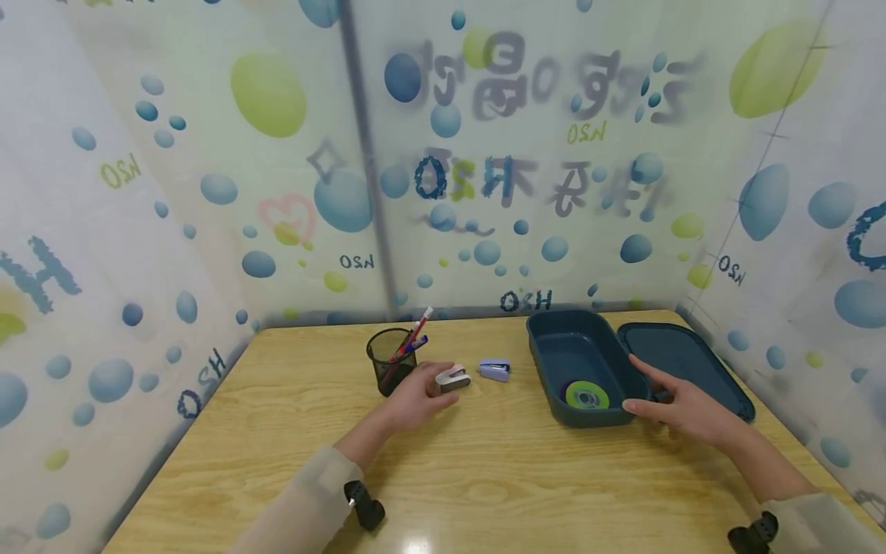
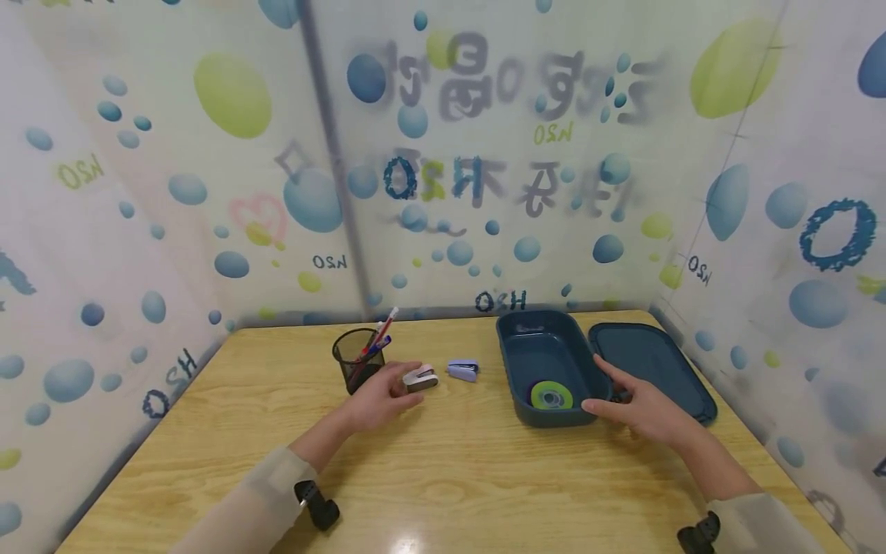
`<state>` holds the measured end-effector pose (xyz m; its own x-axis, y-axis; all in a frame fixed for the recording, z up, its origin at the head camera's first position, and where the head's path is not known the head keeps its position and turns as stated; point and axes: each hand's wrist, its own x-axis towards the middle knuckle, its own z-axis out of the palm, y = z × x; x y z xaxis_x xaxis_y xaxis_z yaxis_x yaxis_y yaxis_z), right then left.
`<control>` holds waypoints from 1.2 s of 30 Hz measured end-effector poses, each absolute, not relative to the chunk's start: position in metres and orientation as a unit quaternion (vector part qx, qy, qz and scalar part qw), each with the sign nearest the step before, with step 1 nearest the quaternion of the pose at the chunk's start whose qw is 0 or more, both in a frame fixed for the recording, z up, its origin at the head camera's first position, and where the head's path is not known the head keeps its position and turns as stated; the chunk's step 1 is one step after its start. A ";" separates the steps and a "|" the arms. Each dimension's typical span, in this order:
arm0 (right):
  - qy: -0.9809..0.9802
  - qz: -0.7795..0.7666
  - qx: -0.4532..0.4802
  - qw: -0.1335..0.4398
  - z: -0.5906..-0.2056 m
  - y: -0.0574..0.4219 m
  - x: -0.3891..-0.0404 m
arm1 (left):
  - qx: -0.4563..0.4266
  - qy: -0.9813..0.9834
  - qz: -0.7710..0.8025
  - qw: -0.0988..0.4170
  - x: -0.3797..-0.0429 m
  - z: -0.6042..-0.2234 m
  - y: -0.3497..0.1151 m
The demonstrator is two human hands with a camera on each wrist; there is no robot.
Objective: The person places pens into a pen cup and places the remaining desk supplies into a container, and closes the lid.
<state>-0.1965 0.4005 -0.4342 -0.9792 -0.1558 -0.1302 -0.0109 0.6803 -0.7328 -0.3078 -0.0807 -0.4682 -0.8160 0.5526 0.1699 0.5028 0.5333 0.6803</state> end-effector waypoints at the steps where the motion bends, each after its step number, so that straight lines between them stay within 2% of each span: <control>1: 0.912 -0.396 -0.046 0.091 -0.434 0.400 -0.197 | 0.294 0.879 0.373 0.040 -0.306 -0.465 -0.079; 6: 0.915 -0.391 -0.044 0.091 -0.434 0.400 -0.196 | 0.286 0.888 0.358 0.044 -0.305 -0.461 -0.075; 13: 0.913 -0.395 -0.045 0.093 -0.435 0.401 -0.196 | 0.328 0.881 0.340 0.009 -0.315 -0.474 -0.080; 23: 0.913 -0.394 -0.047 0.093 -0.435 0.401 -0.197 | 0.276 0.893 0.350 0.055 -0.306 -0.459 -0.071; 36: 0.912 -0.398 -0.047 0.090 -0.435 0.401 -0.196 | 0.262 0.908 0.324 0.048 -0.311 -0.462 -0.062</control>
